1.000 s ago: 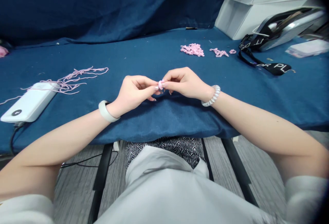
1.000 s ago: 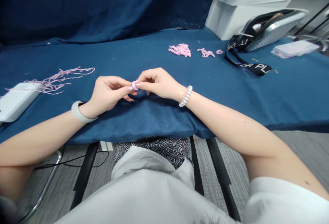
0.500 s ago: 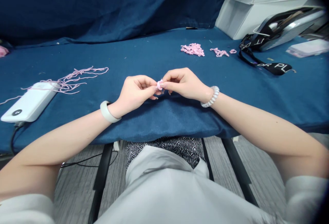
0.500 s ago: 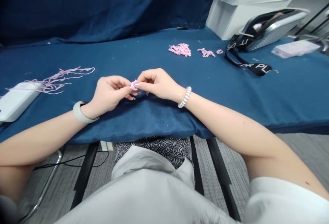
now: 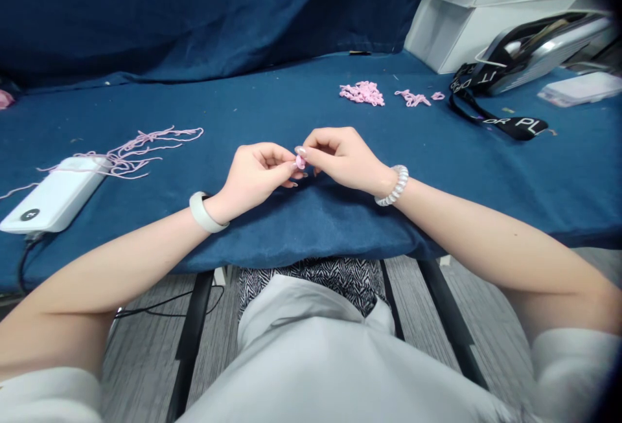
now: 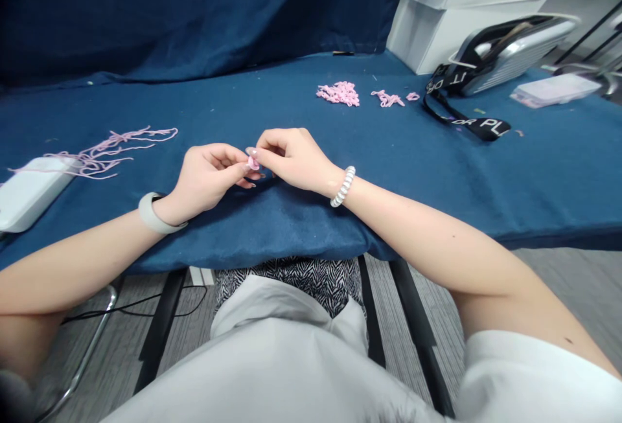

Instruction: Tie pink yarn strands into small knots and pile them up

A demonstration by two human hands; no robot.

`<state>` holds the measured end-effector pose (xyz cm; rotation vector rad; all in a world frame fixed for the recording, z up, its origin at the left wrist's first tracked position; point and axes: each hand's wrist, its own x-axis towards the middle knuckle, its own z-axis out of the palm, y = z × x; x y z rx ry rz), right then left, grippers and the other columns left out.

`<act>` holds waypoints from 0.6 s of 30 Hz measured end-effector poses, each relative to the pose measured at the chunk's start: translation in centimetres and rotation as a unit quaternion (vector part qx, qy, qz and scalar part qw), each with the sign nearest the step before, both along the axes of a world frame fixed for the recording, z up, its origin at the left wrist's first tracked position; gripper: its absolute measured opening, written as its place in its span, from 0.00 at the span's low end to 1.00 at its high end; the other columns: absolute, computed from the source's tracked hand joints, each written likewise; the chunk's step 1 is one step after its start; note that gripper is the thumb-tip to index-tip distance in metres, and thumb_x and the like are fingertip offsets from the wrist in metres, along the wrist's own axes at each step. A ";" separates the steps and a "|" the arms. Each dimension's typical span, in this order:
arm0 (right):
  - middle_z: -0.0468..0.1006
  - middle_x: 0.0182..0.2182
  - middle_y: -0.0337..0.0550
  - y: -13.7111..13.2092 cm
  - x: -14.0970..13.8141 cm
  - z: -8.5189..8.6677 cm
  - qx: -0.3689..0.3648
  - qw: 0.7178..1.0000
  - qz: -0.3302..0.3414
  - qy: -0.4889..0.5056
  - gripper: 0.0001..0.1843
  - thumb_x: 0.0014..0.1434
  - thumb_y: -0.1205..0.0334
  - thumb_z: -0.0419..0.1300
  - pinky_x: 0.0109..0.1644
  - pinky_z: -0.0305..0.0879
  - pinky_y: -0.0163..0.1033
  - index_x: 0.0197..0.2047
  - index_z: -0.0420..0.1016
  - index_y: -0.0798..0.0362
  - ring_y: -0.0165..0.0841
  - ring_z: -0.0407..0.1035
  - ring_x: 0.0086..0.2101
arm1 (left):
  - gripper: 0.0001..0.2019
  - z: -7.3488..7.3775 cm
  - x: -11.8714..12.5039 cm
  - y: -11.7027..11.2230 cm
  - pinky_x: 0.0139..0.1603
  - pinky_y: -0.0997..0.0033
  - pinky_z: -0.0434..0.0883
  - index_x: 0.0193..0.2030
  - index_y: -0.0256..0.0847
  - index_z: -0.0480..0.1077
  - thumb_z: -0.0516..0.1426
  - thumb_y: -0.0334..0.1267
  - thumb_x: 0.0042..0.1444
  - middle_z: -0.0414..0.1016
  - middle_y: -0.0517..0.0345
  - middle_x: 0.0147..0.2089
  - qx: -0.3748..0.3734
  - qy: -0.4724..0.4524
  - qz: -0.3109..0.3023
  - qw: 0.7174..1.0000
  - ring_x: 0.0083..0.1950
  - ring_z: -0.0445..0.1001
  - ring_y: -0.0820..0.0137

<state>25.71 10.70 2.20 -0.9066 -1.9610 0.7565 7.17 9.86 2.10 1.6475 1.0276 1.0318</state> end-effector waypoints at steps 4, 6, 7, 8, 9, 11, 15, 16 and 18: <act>0.71 0.22 0.40 0.1 0.1 0.1 0.011 1.000 -0.024 0.000 0.21 0.61 0.48 0.58 0.31 0.55 0.34 0.28 0.74 0.58 0.27 0.62 0.26 | 0.15 -0.2 -0.1 0.2 0.29 0.75 0.77 0.31 0.33 0.75 0.67 0.45 0.48 0.80 0.50 0.30 -0.004 -0.010 0.004 1.000 0.31 0.80 0.68; 0.70 0.21 0.40 0.1 0.2 0.1 0.017 0.999 -0.035 -0.001 0.22 0.61 0.47 0.58 0.30 0.54 0.35 0.28 0.74 0.58 0.27 0.61 0.25 | 0.15 -0.4 -0.2 0.3 0.30 0.75 0.77 0.31 0.33 0.74 0.67 0.45 0.48 0.80 0.50 0.30 -0.003 -0.016 0.005 1.000 0.32 0.80 0.67; 0.70 0.20 0.40 0.1 0.3 0.1 0.020 0.999 -0.041 -0.002 0.22 0.61 0.46 0.58 0.30 0.54 0.35 0.27 0.73 0.58 0.27 0.60 0.25 | 0.15 -0.4 -0.2 0.3 0.30 0.74 0.77 0.31 0.33 0.74 0.67 0.45 0.48 0.80 0.50 0.30 -0.004 -0.018 0.006 1.000 0.33 0.80 0.67; 0.70 0.20 0.40 0.1 0.3 0.1 0.021 0.999 -0.048 -0.004 0.23 0.61 0.46 0.58 0.30 0.54 0.35 0.26 0.73 0.57 0.27 0.60 0.25 | 0.14 -0.5 -0.3 0.4 0.30 0.74 0.78 0.31 0.34 0.74 0.67 0.45 0.48 0.80 0.51 0.30 -0.004 -0.020 0.006 1.000 0.33 0.81 0.67; 0.69 0.20 0.40 0.1 0.3 0.2 0.021 0.998 -0.055 -0.006 0.24 0.61 0.45 0.58 0.30 0.54 0.35 0.25 0.72 0.57 0.27 0.59 0.24 | 0.14 -0.5 -0.3 0.4 0.30 0.74 0.78 0.32 0.34 0.74 0.67 0.44 0.48 0.80 0.51 0.30 -0.006 -0.022 0.008 1.000 0.33 0.81 0.67; 0.68 0.19 0.39 0.0 0.4 0.2 0.019 0.997 -0.069 -0.008 0.24 0.61 0.46 0.58 0.30 0.53 0.36 0.24 0.72 0.57 0.27 0.59 0.24 | 0.14 -0.6 -0.3 0.5 0.30 0.75 0.78 0.32 0.34 0.74 0.67 0.44 0.48 0.79 0.51 0.30 -0.011 -0.027 0.011 1.000 0.34 0.81 0.66; 0.66 0.17 0.39 0.0 0.5 0.3 0.023 0.996 -0.090 -0.015 0.22 0.61 0.51 0.59 0.30 0.54 0.36 0.21 0.69 0.56 0.27 0.58 0.23 | 0.13 -0.7 -0.3 0.6 0.29 0.75 0.77 0.31 0.34 0.73 0.66 0.42 0.48 0.79 0.51 0.30 -0.023 -0.042 0.012 0.999 0.34 0.81 0.67; 0.66 0.17 0.39 -0.1 0.6 0.4 0.025 0.995 -0.094 -0.016 0.21 0.61 0.52 0.60 0.30 0.54 0.37 0.21 0.69 0.56 0.27 0.58 0.23 | 0.12 -0.7 -0.3 0.6 0.29 0.75 0.77 0.31 0.34 0.73 0.66 0.42 0.48 0.79 0.51 0.30 -0.025 -0.046 0.012 0.999 0.34 0.81 0.67; 0.66 0.17 0.39 -0.1 0.7 0.4 0.029 0.994 -0.101 -0.016 0.20 0.61 0.54 0.59 0.31 0.55 0.37 0.20 0.68 0.56 0.28 0.59 0.24 | 0.12 -0.6 -0.2 0.6 0.30 0.76 0.78 0.31 0.34 0.72 0.66 0.41 0.48 0.79 0.51 0.30 -0.029 -0.049 0.014 0.998 0.33 0.81 0.67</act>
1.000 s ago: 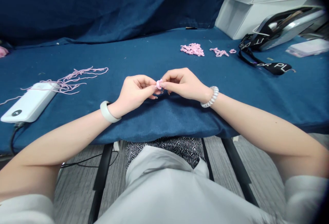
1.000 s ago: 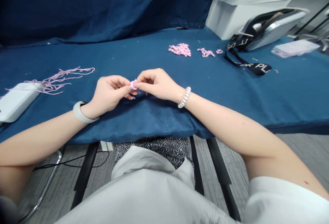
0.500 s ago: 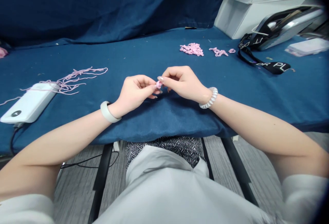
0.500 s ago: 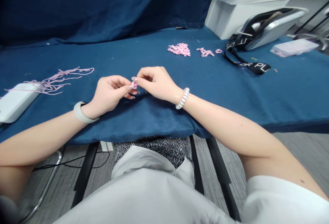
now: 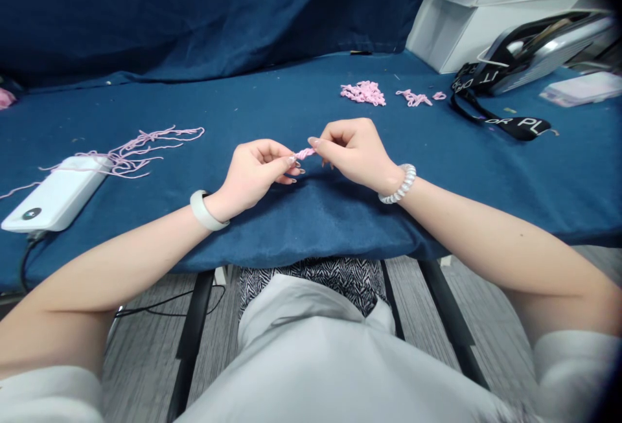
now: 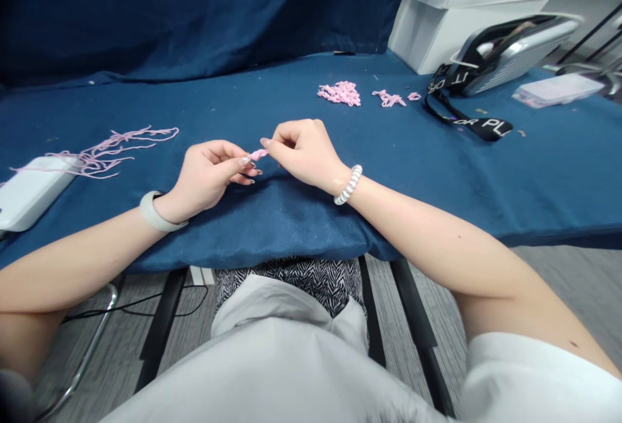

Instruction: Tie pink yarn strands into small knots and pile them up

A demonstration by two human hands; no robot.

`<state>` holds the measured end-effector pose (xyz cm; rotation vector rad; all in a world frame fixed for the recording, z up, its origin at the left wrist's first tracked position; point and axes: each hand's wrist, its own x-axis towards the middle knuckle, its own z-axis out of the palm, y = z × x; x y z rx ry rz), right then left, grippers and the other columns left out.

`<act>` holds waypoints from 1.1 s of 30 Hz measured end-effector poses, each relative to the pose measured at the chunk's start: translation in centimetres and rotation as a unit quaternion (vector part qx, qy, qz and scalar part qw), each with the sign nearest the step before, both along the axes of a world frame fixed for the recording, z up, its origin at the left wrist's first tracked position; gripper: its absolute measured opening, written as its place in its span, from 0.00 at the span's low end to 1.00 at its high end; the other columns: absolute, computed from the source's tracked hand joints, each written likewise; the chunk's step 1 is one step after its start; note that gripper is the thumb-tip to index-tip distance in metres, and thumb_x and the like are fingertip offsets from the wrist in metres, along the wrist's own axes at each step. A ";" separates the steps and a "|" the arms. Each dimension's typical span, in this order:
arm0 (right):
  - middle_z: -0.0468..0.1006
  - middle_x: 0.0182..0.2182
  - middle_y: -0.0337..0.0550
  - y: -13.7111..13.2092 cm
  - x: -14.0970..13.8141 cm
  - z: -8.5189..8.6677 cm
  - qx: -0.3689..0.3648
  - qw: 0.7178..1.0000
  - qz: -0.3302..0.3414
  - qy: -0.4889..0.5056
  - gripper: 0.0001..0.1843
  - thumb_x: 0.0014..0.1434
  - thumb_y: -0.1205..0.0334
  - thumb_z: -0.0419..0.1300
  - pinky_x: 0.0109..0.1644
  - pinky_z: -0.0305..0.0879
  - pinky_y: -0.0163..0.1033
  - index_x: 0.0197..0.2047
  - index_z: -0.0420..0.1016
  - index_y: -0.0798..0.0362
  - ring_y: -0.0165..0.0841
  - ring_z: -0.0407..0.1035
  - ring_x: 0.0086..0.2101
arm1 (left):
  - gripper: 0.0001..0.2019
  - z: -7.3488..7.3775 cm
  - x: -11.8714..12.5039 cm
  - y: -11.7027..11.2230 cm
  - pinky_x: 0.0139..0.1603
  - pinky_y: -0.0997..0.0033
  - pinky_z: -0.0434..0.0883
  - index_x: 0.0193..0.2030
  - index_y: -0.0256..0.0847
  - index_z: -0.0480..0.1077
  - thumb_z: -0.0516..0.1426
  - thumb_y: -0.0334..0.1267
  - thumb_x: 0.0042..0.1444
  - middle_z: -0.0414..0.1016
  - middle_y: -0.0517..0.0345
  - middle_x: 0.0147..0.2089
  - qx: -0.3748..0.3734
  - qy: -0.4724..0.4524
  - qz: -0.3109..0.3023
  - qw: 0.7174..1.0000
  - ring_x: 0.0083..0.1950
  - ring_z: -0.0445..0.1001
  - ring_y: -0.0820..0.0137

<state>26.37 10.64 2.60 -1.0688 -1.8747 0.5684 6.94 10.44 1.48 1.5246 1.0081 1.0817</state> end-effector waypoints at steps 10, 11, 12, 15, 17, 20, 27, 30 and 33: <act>0.69 0.18 0.39 0.5 0.1 -0.1 -0.067 0.996 0.031 0.054 0.22 0.62 0.50 0.59 0.28 0.57 0.34 0.23 0.68 0.56 0.26 0.61 0.21 | 0.12 0.1 0.1 0.1 0.29 0.76 0.77 0.29 0.34 0.71 0.67 0.40 0.45 0.78 0.53 0.29 -0.028 -0.021 0.010 0.999 0.33 0.80 0.68; 0.70 0.19 0.40 0.6 0.1 -0.2 -0.088 0.993 0.042 0.064 0.23 0.63 0.48 0.57 0.28 0.58 0.34 0.24 0.69 0.56 0.25 0.61 0.21 | 0.13 0.0 0.1 0.1 0.29 0.77 0.77 0.29 0.34 0.71 0.67 0.40 0.45 0.78 0.53 0.28 -0.030 -0.020 0.008 0.999 0.32 0.80 0.68; 0.71 0.21 0.40 0.6 0.0 -0.2 -0.107 0.990 0.054 0.073 0.24 0.63 0.46 0.56 0.28 0.58 0.33 0.26 0.70 0.57 0.25 0.62 0.21 | 0.13 0.0 0.0 0.2 0.28 0.77 0.77 0.30 0.34 0.71 0.67 0.41 0.46 0.78 0.53 0.28 -0.031 -0.018 0.005 0.999 0.32 0.80 0.68; 0.73 0.23 0.41 0.5 -0.2 -0.2 -0.143 0.984 0.087 0.059 0.24 0.62 0.43 0.57 0.28 0.59 0.32 0.31 0.74 0.58 0.25 0.64 0.23 | 0.14 -0.3 0.0 0.2 0.28 0.76 0.77 0.31 0.34 0.72 0.67 0.43 0.47 0.78 0.53 0.28 -0.025 -0.003 -0.007 1.000 0.32 0.80 0.68; 0.73 0.23 0.41 0.3 -0.3 -0.1 -0.146 0.983 0.109 0.019 0.22 0.59 0.46 0.60 0.28 0.58 0.32 0.30 0.74 0.59 0.25 0.64 0.23 | 0.14 -0.3 0.0 0.2 0.28 0.76 0.77 0.31 0.34 0.72 0.67 0.43 0.47 0.78 0.53 0.28 -0.018 0.005 -0.017 1.000 0.31 0.79 0.69; 0.72 0.22 0.41 0.1 -0.4 -0.1 -0.139 0.981 0.133 -0.009 0.18 0.58 0.51 0.62 0.27 0.57 0.31 0.28 0.74 0.60 0.25 0.64 0.23 | 0.14 -0.4 -0.1 0.2 0.27 0.76 0.76 0.30 0.34 0.72 0.67 0.43 0.48 0.77 0.54 0.27 -0.009 0.005 -0.031 0.999 0.29 0.78 0.70; 0.71 0.22 0.39 0.4 -0.3 -0.2 -0.153 0.976 0.153 0.036 0.16 0.56 0.52 0.64 0.27 0.58 0.31 0.29 0.73 0.59 0.24 0.64 0.23 | 0.12 -0.7 -0.3 0.5 0.29 0.73 0.77 0.33 0.36 0.71 0.65 0.41 0.49 0.76 0.56 0.29 0.029 -0.002 -0.035 0.999 0.31 0.78 0.70; 0.70 0.21 0.38 0.5 -0.2 -0.4 -0.155 0.971 0.171 0.054 0.18 0.55 0.50 0.65 0.26 0.58 0.31 0.30 0.73 0.59 0.24 0.63 0.23 | 0.12 -0.6 -0.4 0.5 0.29 0.72 0.76 0.36 0.37 0.70 0.65 0.40 0.48 0.75 0.58 0.30 0.093 -0.002 -0.012 0.996 0.31 0.76 0.71; 0.70 0.21 0.37 0.6 -0.2 -0.5 -0.151 0.968 0.186 0.071 0.20 0.53 0.48 0.67 0.26 0.57 0.31 0.30 0.73 0.59 0.24 0.62 0.23 | 0.09 -0.4 -0.5 0.4 0.27 0.74 0.72 0.35 0.38 0.70 0.64 0.38 0.49 0.71 0.60 0.27 0.172 0.027 0.010 0.985 0.26 0.71 0.74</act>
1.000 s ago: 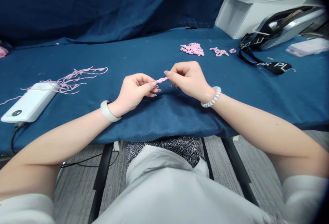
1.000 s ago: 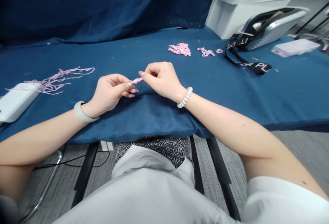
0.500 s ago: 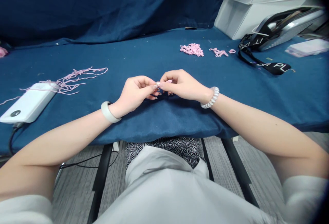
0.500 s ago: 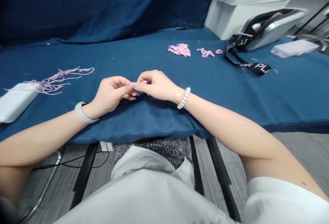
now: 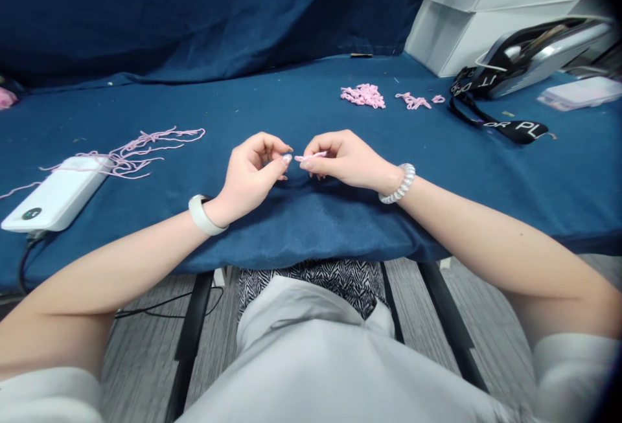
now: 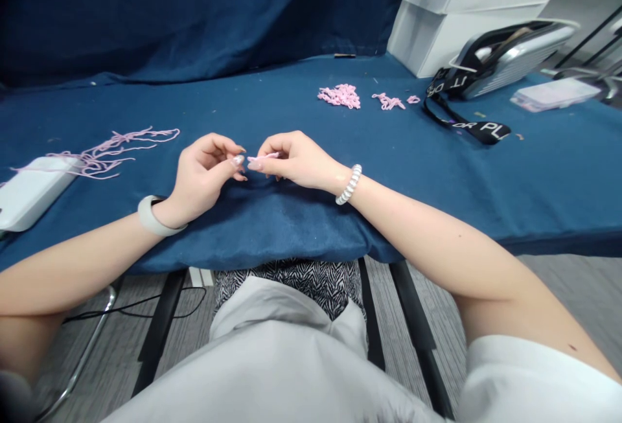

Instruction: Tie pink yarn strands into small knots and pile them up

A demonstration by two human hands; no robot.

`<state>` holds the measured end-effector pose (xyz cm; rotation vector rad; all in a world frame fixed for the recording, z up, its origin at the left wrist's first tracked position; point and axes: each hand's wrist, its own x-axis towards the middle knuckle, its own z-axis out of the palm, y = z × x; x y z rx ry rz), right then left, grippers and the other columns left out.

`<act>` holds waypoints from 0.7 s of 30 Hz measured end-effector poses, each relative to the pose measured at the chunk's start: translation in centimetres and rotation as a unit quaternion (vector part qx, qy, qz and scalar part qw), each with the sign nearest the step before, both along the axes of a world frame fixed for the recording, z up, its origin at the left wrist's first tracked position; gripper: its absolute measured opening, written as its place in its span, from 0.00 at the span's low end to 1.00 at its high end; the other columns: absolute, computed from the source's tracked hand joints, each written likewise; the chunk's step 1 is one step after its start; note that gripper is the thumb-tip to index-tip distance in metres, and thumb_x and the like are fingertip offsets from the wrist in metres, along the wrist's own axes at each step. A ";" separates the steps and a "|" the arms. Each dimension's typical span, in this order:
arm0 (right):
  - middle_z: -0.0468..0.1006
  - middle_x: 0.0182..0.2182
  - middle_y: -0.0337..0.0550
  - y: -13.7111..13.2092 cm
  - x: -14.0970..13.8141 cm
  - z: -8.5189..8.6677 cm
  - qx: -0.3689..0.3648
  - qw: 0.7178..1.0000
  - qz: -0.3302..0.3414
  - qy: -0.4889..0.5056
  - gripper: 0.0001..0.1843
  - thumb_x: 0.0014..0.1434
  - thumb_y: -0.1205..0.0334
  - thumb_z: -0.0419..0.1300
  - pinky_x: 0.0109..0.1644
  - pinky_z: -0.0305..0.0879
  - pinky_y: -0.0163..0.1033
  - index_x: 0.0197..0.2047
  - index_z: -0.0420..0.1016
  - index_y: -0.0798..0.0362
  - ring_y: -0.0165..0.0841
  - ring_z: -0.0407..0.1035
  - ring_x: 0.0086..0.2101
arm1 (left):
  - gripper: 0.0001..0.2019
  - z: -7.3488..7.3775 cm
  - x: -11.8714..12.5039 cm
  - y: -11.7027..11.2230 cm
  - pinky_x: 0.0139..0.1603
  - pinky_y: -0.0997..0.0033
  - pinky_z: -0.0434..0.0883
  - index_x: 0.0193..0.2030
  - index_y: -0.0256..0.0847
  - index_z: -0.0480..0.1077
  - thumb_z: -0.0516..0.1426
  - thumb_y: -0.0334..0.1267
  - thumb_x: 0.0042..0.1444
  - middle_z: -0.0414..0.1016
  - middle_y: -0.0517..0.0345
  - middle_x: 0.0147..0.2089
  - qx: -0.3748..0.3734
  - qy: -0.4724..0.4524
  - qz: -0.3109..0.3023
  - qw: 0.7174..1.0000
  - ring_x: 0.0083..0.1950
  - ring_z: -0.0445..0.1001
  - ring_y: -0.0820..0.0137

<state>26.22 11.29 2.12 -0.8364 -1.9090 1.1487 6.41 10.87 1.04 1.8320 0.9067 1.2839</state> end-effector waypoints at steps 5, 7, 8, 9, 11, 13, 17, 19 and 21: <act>0.70 0.21 0.38 0.1 0.1 -0.1 0.010 1.000 0.006 0.009 0.23 0.51 0.45 0.68 0.26 0.56 0.32 0.30 0.73 0.59 0.24 0.61 0.23 | 0.04 0.3 -0.3 -0.5 0.26 0.76 0.63 0.29 0.37 0.71 0.62 0.34 0.50 0.65 0.63 0.22 0.116 0.072 0.047 0.990 0.23 0.63 0.78; 0.70 0.22 0.38 0.1 0.0 -0.1 0.018 1.000 0.004 0.010 0.23 0.51 0.44 0.68 0.27 0.56 0.32 0.30 0.73 0.59 0.25 0.61 0.24 | 0.04 0.5 -0.3 -0.8 0.25 0.76 0.61 0.28 0.36 0.72 0.62 0.34 0.50 0.61 0.65 0.20 0.142 0.090 0.061 0.984 0.22 0.59 0.79; 0.70 0.22 0.38 0.1 0.0 -0.1 0.022 1.000 0.003 0.009 0.23 0.51 0.44 0.67 0.27 0.56 0.32 0.30 0.73 0.59 0.25 0.61 0.24 | 0.04 0.6 -0.3 -0.9 0.25 0.76 0.60 0.28 0.36 0.72 0.61 0.34 0.50 0.60 0.65 0.19 0.151 0.096 0.064 0.982 0.21 0.58 0.79; 0.70 0.22 0.38 0.1 0.0 -0.1 0.027 1.000 0.003 0.008 0.23 0.51 0.44 0.67 0.27 0.56 0.33 0.30 0.72 0.59 0.25 0.61 0.24 | 0.05 0.7 -0.3 -1.0 0.25 0.76 0.60 0.27 0.36 0.72 0.61 0.35 0.50 0.60 0.65 0.19 0.157 0.101 0.065 0.980 0.21 0.58 0.79; 0.70 0.22 0.38 0.0 0.0 -0.1 0.038 0.999 0.002 0.004 0.24 0.51 0.43 0.66 0.28 0.57 0.33 0.29 0.72 0.59 0.25 0.61 0.24 | 0.05 0.7 -0.2 -1.1 0.25 0.76 0.59 0.28 0.36 0.73 0.61 0.35 0.50 0.59 0.66 0.18 0.163 0.109 0.064 0.979 0.21 0.57 0.80; 0.70 0.23 0.39 0.0 0.0 0.0 0.045 0.999 0.002 0.000 0.24 0.52 0.43 0.66 0.28 0.57 0.33 0.29 0.73 0.59 0.25 0.61 0.25 | 0.05 0.8 -0.2 -1.2 0.25 0.76 0.58 0.28 0.36 0.75 0.62 0.35 0.50 0.58 0.67 0.18 0.158 0.116 0.063 0.979 0.20 0.56 0.80; 0.72 0.24 0.40 -0.1 0.0 0.0 0.048 0.999 0.003 0.003 0.25 0.51 0.42 0.66 0.29 0.58 0.33 0.30 0.74 0.59 0.26 0.62 0.26 | 0.06 0.7 -0.1 -1.1 0.24 0.75 0.57 0.31 0.36 0.76 0.63 0.37 0.50 0.57 0.67 0.17 0.140 0.128 0.058 0.980 0.20 0.55 0.80; 0.72 0.24 0.40 -0.1 0.0 0.0 0.047 0.999 0.005 0.006 0.25 0.50 0.41 0.67 0.30 0.59 0.33 0.30 0.74 0.59 0.26 0.63 0.26 | 0.06 0.6 -0.1 -1.0 0.24 0.75 0.57 0.32 0.36 0.77 0.63 0.38 0.50 0.57 0.67 0.17 0.135 0.129 0.055 0.981 0.20 0.55 0.80; 0.73 0.25 0.41 -0.1 -0.1 0.0 0.046 0.999 0.008 0.007 0.26 0.50 0.41 0.67 0.31 0.59 0.34 0.30 0.74 0.59 0.26 0.63 0.27 | 0.07 0.5 -0.1 -0.9 0.24 0.75 0.57 0.32 0.36 0.77 0.63 0.38 0.50 0.57 0.67 0.17 0.133 0.125 0.057 0.982 0.20 0.55 0.80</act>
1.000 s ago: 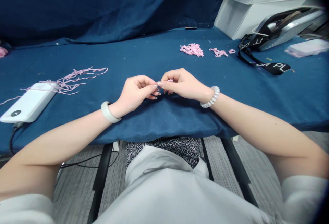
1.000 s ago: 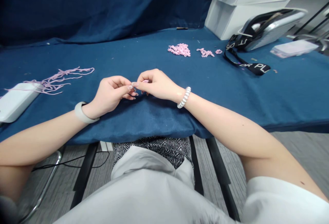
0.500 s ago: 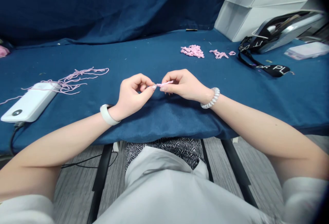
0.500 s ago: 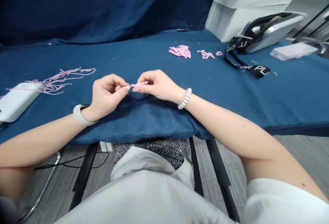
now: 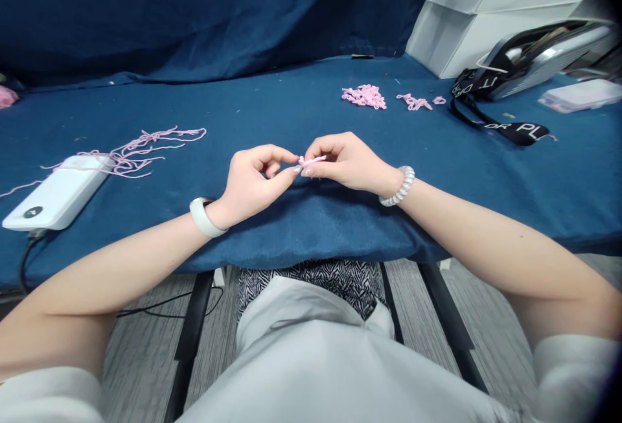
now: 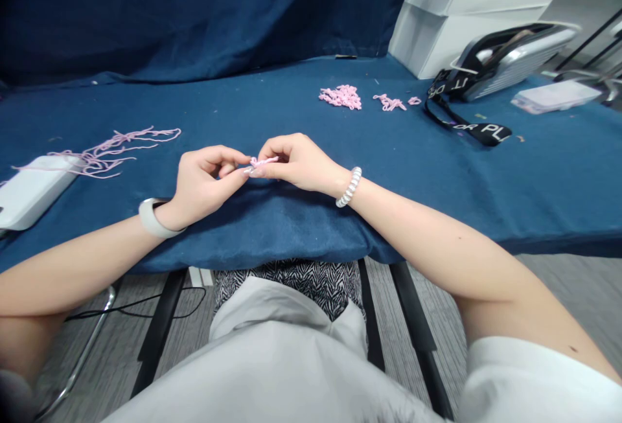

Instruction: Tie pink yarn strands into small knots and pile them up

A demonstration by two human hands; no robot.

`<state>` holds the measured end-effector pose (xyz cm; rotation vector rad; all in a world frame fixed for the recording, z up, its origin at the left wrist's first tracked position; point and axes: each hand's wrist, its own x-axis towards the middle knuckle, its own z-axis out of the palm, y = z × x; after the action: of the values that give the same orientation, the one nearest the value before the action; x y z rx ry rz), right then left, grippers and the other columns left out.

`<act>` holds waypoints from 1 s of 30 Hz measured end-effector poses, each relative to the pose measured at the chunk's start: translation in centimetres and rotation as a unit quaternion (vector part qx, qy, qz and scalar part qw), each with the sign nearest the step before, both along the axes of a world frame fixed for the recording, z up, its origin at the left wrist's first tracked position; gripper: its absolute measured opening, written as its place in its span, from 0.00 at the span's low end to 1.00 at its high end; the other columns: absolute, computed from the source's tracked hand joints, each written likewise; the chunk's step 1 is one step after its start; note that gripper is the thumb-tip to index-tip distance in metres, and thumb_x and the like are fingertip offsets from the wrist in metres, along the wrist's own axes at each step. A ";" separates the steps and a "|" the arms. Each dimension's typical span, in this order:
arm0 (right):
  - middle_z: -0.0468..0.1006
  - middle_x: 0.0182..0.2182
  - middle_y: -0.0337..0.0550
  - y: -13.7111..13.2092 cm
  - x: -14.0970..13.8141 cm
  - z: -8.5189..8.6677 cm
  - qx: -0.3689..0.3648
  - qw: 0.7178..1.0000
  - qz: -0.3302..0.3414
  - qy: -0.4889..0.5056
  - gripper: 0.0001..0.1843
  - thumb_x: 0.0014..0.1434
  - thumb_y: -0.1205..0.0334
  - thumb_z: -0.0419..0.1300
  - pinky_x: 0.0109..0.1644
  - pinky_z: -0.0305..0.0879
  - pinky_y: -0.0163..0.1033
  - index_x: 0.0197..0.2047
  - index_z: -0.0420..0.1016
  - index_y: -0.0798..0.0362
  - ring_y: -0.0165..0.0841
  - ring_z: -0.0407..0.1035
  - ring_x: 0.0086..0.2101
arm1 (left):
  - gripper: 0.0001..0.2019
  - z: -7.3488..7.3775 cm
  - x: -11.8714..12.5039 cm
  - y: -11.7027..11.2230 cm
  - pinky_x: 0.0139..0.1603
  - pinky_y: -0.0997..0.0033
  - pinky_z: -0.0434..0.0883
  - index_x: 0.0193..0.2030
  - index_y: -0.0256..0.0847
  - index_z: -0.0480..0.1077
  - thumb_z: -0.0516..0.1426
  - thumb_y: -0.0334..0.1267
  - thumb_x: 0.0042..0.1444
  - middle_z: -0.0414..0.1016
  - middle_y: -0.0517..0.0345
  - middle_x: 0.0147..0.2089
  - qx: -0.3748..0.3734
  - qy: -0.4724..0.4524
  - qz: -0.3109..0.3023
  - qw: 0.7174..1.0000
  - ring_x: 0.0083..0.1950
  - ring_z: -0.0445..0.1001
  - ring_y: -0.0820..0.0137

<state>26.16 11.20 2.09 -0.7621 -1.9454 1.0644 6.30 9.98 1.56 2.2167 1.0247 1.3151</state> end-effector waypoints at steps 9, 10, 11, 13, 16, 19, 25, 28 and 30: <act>0.74 0.26 0.42 -0.1 -0.1 -0.1 -0.011 1.000 -0.008 -0.009 0.25 0.49 0.41 0.68 0.33 0.61 0.35 0.30 0.75 0.59 0.28 0.65 0.28 | 0.07 0.4 0.2 -0.3 0.24 0.74 0.56 0.29 0.38 0.78 0.62 0.39 0.50 0.55 0.66 0.16 -0.030 0.001 0.010 0.999 0.19 0.53 0.79; 0.74 0.26 0.42 -0.1 -0.1 0.0 -0.012 1.000 -0.008 -0.012 0.25 0.49 0.42 0.68 0.33 0.61 0.35 0.29 0.75 0.59 0.28 0.65 0.28 | 0.06 0.4 0.3 -0.4 0.24 0.73 0.56 0.28 0.38 0.77 0.62 0.39 0.50 0.55 0.66 0.16 -0.033 0.000 0.013 0.999 0.19 0.53 0.79; 0.74 0.25 0.42 -0.2 -0.1 0.0 -0.011 1.000 -0.008 -0.014 0.25 0.49 0.42 0.67 0.32 0.60 0.35 0.29 0.74 0.59 0.28 0.65 0.28 | 0.06 0.5 0.3 -0.4 0.23 0.74 0.55 0.27 0.38 0.77 0.62 0.38 0.50 0.55 0.66 0.16 -0.034 -0.001 0.016 0.999 0.19 0.53 0.79; 0.73 0.24 0.41 -0.3 -0.1 0.1 -0.008 1.000 -0.008 -0.022 0.24 0.51 0.43 0.66 0.31 0.59 0.34 0.29 0.74 0.59 0.27 0.63 0.27 | 0.06 0.6 0.4 -0.4 0.23 0.74 0.55 0.26 0.38 0.76 0.61 0.38 0.49 0.55 0.66 0.16 -0.035 -0.002 0.020 0.999 0.19 0.53 0.79; 0.71 0.23 0.40 -0.5 -0.1 0.2 0.003 0.999 -0.013 -0.032 0.23 0.53 0.45 0.65 0.29 0.56 0.34 0.29 0.73 0.59 0.26 0.61 0.25 | 0.06 0.6 0.4 -0.4 0.23 0.74 0.55 0.26 0.37 0.75 0.62 0.38 0.48 0.56 0.66 0.16 -0.041 0.000 0.024 0.999 0.19 0.53 0.79; 0.70 0.23 0.39 -0.5 -0.1 0.2 0.009 0.999 -0.017 -0.033 0.21 0.54 0.47 0.64 0.29 0.54 0.34 0.27 0.71 0.59 0.25 0.59 0.25 | 0.07 0.6 0.4 -0.3 0.24 0.73 0.56 0.25 0.37 0.75 0.61 0.38 0.48 0.56 0.66 0.16 -0.048 0.000 0.025 0.999 0.20 0.53 0.79; 0.69 0.22 0.38 -0.5 -0.2 0.0 0.006 1.000 -0.005 -0.030 0.19 0.56 0.49 0.63 0.29 0.54 0.33 0.27 0.70 0.58 0.24 0.59 0.24 | 0.06 0.4 0.3 -0.2 0.23 0.74 0.55 0.25 0.37 0.75 0.61 0.37 0.49 0.56 0.66 0.16 -0.037 -0.007 0.021 0.999 0.19 0.52 0.79; 0.70 0.23 0.38 -0.5 -0.3 0.0 0.008 0.999 0.002 -0.032 0.20 0.57 0.48 0.62 0.29 0.55 0.33 0.29 0.72 0.59 0.25 0.60 0.25 | 0.07 0.3 0.3 -0.2 0.23 0.74 0.54 0.26 0.37 0.75 0.62 0.39 0.50 0.55 0.66 0.16 -0.038 0.000 0.014 0.999 0.19 0.52 0.79; 0.71 0.23 0.39 -0.5 -0.3 0.1 0.009 0.999 0.001 -0.037 0.20 0.57 0.48 0.62 0.29 0.56 0.33 0.30 0.73 0.59 0.25 0.60 0.25 | 0.08 0.3 0.3 -0.2 0.23 0.74 0.54 0.26 0.38 0.75 0.62 0.39 0.50 0.54 0.66 0.16 -0.039 0.006 0.009 0.999 0.19 0.52 0.79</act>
<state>25.86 10.70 2.14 -0.8006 -2.0160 1.0318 6.59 9.76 1.87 2.1650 1.0835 1.2493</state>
